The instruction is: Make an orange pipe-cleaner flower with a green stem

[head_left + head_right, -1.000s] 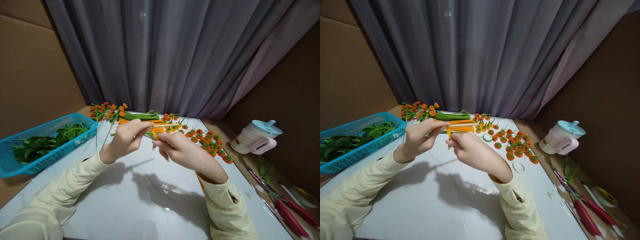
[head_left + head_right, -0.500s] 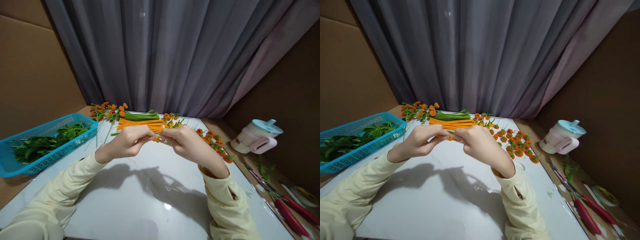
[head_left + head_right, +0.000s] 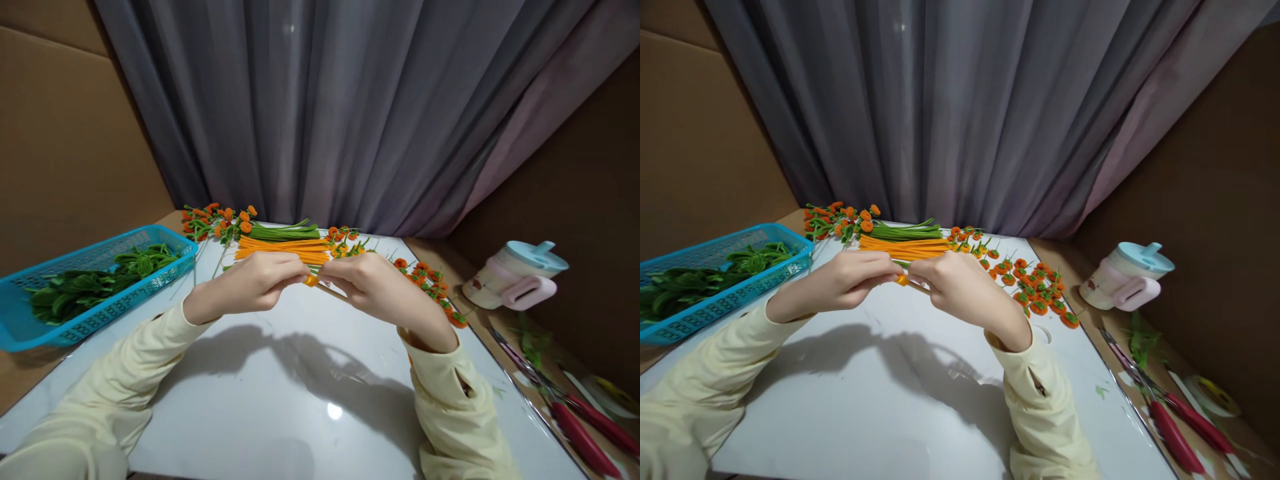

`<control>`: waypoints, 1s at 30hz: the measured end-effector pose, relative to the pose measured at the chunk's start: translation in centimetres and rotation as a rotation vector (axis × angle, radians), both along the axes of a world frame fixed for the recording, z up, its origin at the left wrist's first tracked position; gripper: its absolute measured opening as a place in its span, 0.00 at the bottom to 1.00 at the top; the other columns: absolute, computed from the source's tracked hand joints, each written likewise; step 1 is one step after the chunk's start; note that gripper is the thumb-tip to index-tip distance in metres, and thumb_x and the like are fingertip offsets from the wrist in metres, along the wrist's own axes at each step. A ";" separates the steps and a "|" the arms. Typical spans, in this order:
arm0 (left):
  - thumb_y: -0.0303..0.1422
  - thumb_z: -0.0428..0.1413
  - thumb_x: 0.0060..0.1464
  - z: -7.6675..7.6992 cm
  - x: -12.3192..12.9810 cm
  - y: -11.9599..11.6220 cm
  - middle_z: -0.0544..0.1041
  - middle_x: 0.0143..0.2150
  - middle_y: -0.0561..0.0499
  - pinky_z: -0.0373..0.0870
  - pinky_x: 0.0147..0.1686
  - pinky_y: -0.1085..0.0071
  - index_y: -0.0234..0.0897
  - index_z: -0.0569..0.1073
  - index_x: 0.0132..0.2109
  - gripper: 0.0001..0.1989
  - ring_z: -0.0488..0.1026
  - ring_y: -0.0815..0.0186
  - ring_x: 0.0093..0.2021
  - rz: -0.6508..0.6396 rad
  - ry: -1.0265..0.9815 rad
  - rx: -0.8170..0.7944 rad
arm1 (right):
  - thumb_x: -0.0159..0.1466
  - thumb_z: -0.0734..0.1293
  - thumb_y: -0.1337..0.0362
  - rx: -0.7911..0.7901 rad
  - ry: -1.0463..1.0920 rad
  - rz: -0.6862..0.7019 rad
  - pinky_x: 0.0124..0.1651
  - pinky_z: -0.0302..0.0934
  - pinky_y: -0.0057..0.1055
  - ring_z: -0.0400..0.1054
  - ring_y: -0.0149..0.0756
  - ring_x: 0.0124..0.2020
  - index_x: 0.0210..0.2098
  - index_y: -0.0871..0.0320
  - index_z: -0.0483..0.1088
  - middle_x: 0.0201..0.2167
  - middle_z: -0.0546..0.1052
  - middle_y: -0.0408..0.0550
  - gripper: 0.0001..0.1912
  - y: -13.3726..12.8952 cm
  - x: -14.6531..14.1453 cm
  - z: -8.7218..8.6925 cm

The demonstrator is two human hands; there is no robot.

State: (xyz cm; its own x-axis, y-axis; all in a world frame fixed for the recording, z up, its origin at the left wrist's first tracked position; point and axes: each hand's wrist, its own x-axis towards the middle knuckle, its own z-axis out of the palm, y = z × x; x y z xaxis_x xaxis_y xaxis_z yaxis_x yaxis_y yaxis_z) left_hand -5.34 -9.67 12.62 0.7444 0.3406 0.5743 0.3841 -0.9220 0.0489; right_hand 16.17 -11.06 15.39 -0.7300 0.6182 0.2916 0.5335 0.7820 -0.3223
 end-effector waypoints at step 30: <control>0.16 0.45 0.52 -0.3 -0.2 0.0 0.73 0.34 0.48 0.68 0.32 0.75 0.36 0.71 0.49 0.21 0.71 0.70 0.33 0.024 -0.410 0.314 | 0.69 0.49 0.54 -0.882 0.356 0.214 0.18 0.45 0.24 0.48 0.24 0.14 0.37 0.62 0.65 0.16 0.67 0.40 0.21 0.7 -2.2 -1.1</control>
